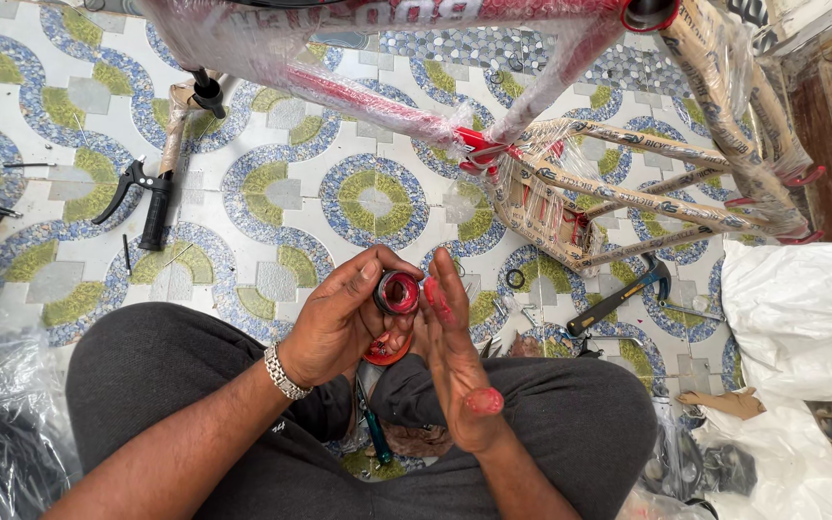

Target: The person sits on the floor and applies red grease to a bicycle bearing cup using their fingers. They then pick up a set of ball bearings and carefully place them into the greased cup. The person continues to adjust the bearings and apply more grease to ensure they are properly seated.

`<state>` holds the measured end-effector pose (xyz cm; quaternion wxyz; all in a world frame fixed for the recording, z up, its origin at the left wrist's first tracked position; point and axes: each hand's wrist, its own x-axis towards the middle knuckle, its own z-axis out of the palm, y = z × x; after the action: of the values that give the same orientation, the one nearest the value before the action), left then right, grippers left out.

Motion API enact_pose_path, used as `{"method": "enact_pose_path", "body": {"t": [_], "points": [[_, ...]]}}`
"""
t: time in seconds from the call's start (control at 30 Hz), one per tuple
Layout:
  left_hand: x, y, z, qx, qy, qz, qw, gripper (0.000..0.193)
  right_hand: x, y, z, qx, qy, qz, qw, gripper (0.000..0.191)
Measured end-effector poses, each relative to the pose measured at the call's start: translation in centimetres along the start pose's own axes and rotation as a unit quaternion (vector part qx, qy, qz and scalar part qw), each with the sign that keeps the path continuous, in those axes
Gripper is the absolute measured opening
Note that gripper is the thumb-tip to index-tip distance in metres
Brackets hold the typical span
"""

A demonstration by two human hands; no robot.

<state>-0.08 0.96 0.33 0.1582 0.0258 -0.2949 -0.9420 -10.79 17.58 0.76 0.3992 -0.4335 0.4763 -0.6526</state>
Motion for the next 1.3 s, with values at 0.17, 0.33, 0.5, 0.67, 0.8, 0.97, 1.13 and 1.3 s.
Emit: {"method": "enact_pose_path", "body": {"t": [0.17,0.33,0.5,0.67,0.8,0.97,1.13,1.3], "points": [[0.0,-0.4,0.2,-0.017,-0.004,-0.012,1.0,0.041,0.2,0.3,0.6,0.006,-0.002,0.005,1.0,0.112],[0.0,-0.8,-0.3,-0.016,-0.043,0.009,0.999,0.037,0.3,0.6,0.7,-0.001,0.009,0.044,0.999,0.117],[0.2,-0.8,-0.7,0.012,0.008,0.003,1.0,0.032,-0.5,-0.1,1.1,-0.094,-0.019,0.014,0.995,0.115],[0.2,-0.6,-0.5,0.025,-0.02,0.014,0.999,0.034,-0.2,-1.3,0.0,-0.001,0.026,-0.033,0.999,0.111],[-0.1,-0.2,-0.3,0.019,-0.029,-0.006,0.999,0.039,0.1,-1.3,-0.2,-0.203,0.089,-0.013,0.975,0.109],[0.0,-0.2,-0.1,0.043,-0.019,-0.022,0.999,0.041,0.4,-0.4,-0.4,-0.338,0.041,-0.087,0.936,0.106],[0.2,-0.4,-0.4,0.072,-0.013,0.0,0.997,0.038,0.2,0.5,-0.9,-0.506,0.038,-0.12,0.853,0.103],[0.6,-0.1,-1.1,0.171,0.051,0.026,0.984,0.026,-0.4,0.4,-2.1,-0.667,0.058,-0.143,0.729,0.103]]}}
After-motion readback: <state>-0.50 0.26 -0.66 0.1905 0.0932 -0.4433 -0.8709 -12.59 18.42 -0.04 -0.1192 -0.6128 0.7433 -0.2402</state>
